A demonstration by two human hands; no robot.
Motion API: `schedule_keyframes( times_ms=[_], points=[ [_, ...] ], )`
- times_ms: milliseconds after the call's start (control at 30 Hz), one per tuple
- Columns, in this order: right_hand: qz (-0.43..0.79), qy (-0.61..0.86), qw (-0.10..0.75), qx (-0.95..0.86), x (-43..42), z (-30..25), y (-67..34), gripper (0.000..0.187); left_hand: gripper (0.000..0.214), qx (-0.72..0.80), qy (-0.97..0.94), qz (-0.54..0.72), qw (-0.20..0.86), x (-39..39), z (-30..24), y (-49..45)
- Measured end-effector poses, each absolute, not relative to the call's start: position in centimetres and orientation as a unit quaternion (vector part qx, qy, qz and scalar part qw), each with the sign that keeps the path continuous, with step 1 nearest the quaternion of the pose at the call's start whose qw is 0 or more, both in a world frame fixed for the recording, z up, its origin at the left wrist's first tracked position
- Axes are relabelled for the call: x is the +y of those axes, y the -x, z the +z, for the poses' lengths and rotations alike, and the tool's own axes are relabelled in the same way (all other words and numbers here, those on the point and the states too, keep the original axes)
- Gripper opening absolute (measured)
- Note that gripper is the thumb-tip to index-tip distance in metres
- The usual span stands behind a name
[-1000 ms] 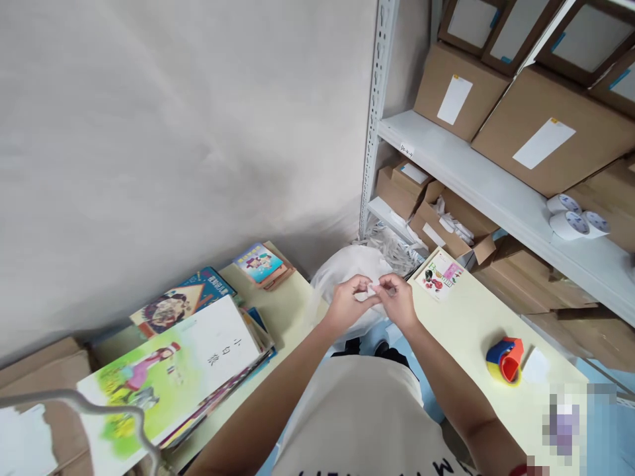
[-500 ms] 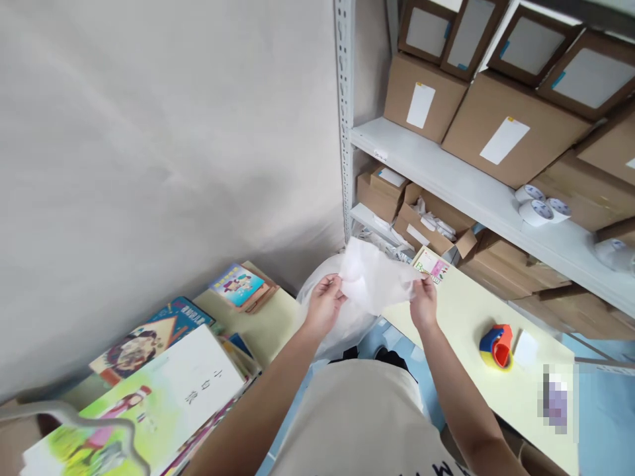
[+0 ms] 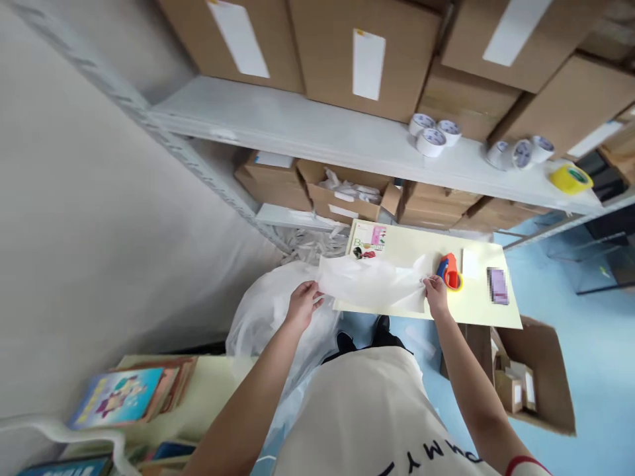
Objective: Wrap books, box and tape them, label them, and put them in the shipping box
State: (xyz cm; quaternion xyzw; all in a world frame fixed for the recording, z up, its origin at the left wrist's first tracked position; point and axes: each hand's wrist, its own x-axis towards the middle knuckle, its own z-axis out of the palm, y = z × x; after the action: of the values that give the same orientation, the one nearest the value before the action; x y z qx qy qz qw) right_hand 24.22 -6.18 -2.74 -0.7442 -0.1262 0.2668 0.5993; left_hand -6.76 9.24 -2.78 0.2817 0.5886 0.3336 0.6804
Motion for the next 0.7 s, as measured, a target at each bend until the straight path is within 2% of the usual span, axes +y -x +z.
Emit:
schedule_keyframes(
  times_ms=[233, 333, 433, 533, 633, 700],
  points=[
    [0.224, 0.788, 0.568, -0.073, -9.2, -7.5, -28.6, 0.037, 0.031, 0.623, -0.32, 0.21, 0.682, 9.1, -6.3, 1.1],
    [0.135, 0.826, 0.525, -0.153, -9.8, -8.0, -29.1, 0.042, 0.028, 0.643, -0.328, 0.194, 0.664, 8.8, -7.3, -0.6],
    [0.089, 0.834, 0.404, -0.364, -9.7, -7.9, -28.2, 0.046, 0.025, 0.667, -0.34, 0.185, 0.637, 8.4, -8.2, -1.9],
    [0.179, 0.804, 0.249, -0.51, -8.5, -8.4, -26.9, 0.049, 0.019, 0.7, -0.363, 0.175, 0.589, 8.1, -8.9, -2.6],
    [0.281, 0.804, 0.094, -0.516, -7.1, -9.8, -26.8, 0.058, 0.018, 0.739, -0.404, 0.177, 0.509, 8.1, -8.7, -2.7],
    [0.314, 0.809, 0.027, -0.496, -6.5, -11.0, -27.3, 0.067, 0.031, 0.755, -0.44, 0.197, 0.445, 8.1, -8.0, -3.1]
  ],
)
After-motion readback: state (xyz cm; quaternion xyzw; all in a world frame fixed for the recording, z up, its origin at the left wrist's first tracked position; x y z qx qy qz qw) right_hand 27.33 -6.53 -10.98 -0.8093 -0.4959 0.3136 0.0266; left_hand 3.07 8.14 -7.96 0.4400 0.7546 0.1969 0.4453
